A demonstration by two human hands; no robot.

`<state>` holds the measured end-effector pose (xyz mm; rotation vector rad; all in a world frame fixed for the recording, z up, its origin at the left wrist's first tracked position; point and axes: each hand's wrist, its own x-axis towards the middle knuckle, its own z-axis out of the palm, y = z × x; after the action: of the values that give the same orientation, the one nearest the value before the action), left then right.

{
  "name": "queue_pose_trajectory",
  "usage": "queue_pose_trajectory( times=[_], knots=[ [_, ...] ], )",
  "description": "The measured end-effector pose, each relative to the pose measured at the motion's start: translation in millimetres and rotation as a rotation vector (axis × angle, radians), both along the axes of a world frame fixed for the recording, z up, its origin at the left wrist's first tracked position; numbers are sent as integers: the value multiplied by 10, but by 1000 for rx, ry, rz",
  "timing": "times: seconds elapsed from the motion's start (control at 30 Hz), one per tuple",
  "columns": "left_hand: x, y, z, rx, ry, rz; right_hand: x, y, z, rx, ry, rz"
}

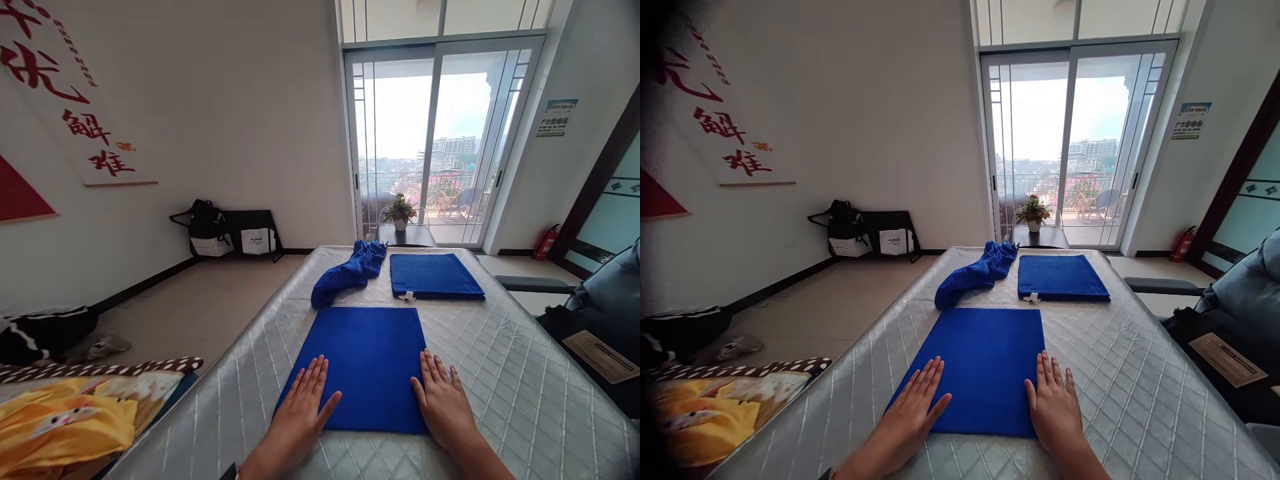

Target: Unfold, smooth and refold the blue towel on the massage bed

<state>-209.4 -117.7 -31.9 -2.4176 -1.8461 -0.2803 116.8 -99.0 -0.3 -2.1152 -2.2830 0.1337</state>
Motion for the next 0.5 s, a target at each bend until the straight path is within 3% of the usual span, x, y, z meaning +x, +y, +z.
queue_pose_trajectory(
  times=[0.17, 0.37, 0.5],
  knots=[
    [-624, -110, -136, 34, -41, 103, -14, -7, -1, 0, -42, 3],
    [-636, -141, -182, 61, -103, 129, 4, -10, -36, 28, -67, 13],
    [-611, -110, -210, 66, -123, 145, -31, 93, 137, -18, -96, 27]
  ],
)
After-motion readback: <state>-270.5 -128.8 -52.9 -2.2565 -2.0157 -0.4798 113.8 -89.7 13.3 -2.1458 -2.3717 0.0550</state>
